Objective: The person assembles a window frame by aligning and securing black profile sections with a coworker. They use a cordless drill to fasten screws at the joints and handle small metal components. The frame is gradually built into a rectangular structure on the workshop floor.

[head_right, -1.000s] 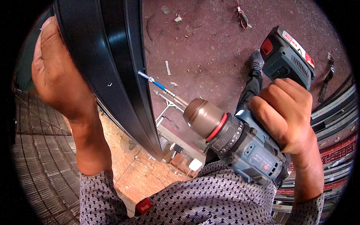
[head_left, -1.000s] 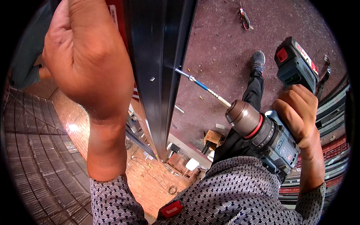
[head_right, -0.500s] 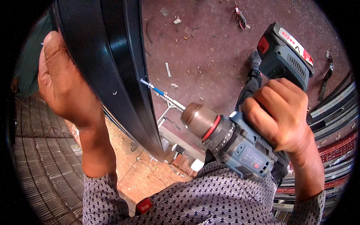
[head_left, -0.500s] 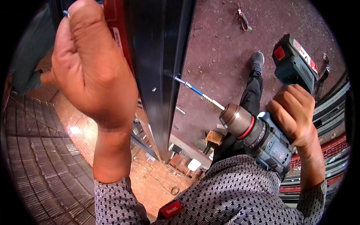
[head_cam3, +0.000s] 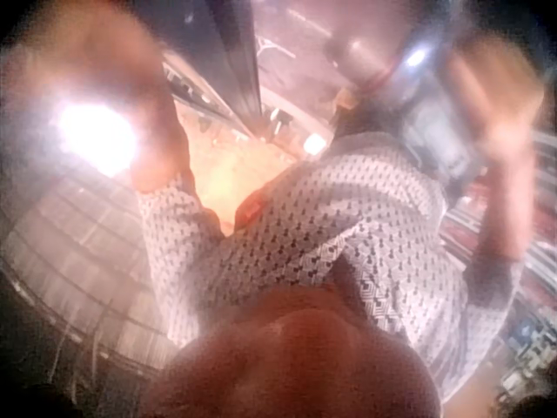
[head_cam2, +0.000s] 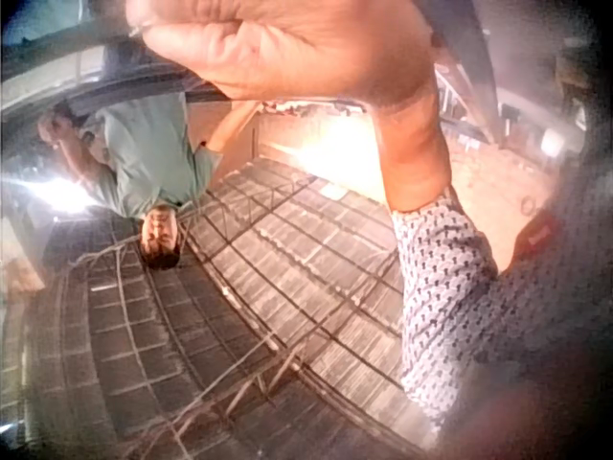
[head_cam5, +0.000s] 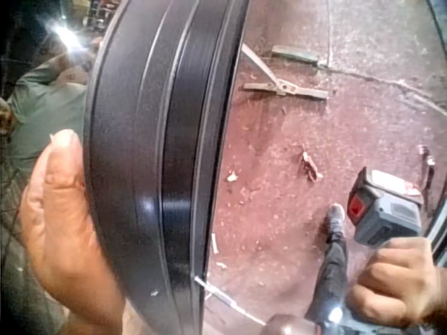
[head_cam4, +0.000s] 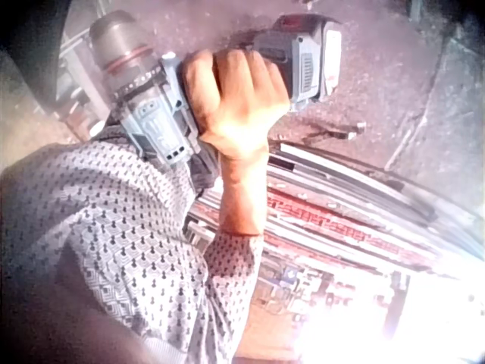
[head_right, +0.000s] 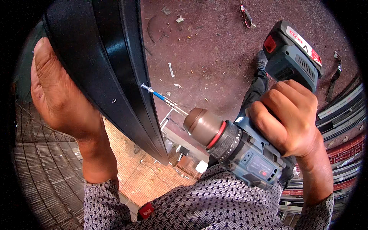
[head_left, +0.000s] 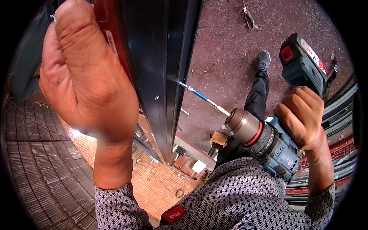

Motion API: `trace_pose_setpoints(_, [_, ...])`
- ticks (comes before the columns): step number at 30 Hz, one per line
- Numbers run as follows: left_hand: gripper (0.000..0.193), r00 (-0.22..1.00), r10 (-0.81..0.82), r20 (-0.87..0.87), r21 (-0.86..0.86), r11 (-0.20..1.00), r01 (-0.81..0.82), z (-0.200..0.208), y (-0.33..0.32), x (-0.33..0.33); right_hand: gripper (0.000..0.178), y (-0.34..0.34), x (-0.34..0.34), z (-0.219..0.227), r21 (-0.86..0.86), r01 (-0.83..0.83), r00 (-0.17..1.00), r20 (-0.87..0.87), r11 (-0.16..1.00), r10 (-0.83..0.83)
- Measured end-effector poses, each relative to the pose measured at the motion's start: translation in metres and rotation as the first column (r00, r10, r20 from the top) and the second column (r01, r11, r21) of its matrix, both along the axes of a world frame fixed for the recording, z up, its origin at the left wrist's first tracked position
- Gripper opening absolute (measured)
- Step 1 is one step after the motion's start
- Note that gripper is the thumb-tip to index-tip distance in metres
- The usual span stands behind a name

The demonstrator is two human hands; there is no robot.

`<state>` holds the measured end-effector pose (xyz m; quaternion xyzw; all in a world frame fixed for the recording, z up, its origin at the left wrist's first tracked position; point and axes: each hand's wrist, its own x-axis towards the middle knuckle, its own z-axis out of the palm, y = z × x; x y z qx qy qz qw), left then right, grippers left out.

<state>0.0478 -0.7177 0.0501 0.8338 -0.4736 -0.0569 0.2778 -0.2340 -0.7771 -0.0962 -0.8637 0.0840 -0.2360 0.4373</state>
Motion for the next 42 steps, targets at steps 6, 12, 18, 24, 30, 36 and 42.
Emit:
trace_pose_setpoints(6, [0.036,0.862,-0.327,0.388,0.15,0.945,0.291,0.008,0.001,0.024,0.034,-0.001,-0.002,0.0,0.002,-0.002,1.0,0.01,1.0,0.002])
trace_pose_setpoints(12, [0.034,0.829,-0.375,0.415,0.16,0.927,0.339,0.009,0.001,0.023,0.034,-0.001,-0.002,0.0,0.025,0.013,1.0,0.018,1.0,-0.014])
trace_pose_setpoints(18, [0.03,0.459,-0.622,0.635,0.438,0.779,0.449,0.028,-0.013,0.039,0.034,-0.009,-0.001,0.004,0.009,0.0,1.0,0.016,1.0,0.0])
trace_pose_setpoints(24, [0.032,0.623,-0.565,0.541,0.342,0.824,0.451,0.019,-0.004,0.034,0.035,-0.005,0.002,0.003,0.015,-0.01,1.0,0.0,1.0,0.01])
trace_pose_setpoints(30, [0.034,0.752,-0.451,0.48,0.273,0.892,0.36,0.017,-0.012,0.017,0.034,-0.01,-0.002,0.003,-0.003,-0.001,1.0,0.006,1.0,0.001])
trace_pose_setpoints(36, [0.033,0.622,-0.538,0.569,0.365,0.843,0.396,0.021,-0.015,0.021,0.034,-0.011,0.004,0.0,0.009,0.008,0.999,0.044,1.0,-0.008])
trace_pose_setpoints(42, [0.027,0.73,-0.449,0.515,0.231,0.893,0.387,0.017,-0.016,0.017,0.035,-0.017,0.004,0.002,-0.046,-0.011,1.0,0.008,0.999,0.012])
